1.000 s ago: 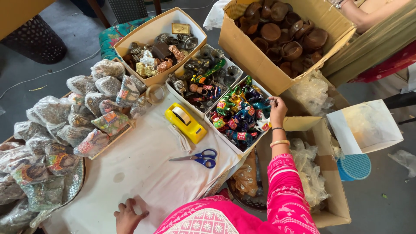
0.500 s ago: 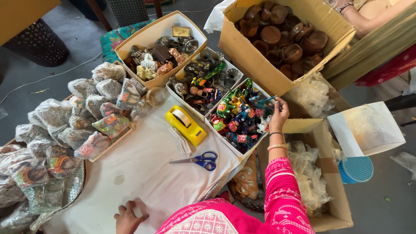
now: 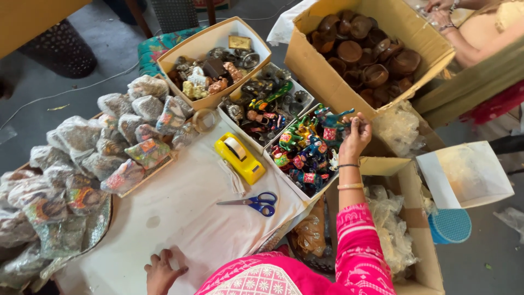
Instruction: The person wraps a small decorative horse figurine in bubble wrap. They place the figurine on a sheet of bubble wrap, cut the sheet to size using scissors, and then fold the bubble wrap around the figurine to secure it.
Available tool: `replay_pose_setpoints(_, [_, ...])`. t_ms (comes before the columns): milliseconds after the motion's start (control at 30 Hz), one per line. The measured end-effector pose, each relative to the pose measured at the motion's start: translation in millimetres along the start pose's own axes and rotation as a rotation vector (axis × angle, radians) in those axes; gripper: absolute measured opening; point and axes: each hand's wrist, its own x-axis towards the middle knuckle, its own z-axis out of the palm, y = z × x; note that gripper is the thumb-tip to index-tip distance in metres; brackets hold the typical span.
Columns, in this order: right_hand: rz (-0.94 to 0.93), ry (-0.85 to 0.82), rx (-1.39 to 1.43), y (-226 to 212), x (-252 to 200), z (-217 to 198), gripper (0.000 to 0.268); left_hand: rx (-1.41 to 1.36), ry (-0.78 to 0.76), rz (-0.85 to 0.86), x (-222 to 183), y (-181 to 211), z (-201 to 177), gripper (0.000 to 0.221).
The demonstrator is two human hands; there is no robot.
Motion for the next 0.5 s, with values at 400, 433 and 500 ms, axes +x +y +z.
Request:
replay_pose_setpoints(400, [0.342,-0.284,-0.257,27,-256,100,0.016,-0.699,-0.12,0.403,-8,80,14,0.065])
replay_pose_setpoints(433, [0.356,-0.308,-0.256,34,-283,109,0.016,-0.713,-0.107,0.382,-13,97,7,0.065])
replay_pose_setpoints(500, [0.621,-0.278,-0.049,47,-339,125,0.02,-1.158,-0.37,0.494,-18,131,-10,0.079])
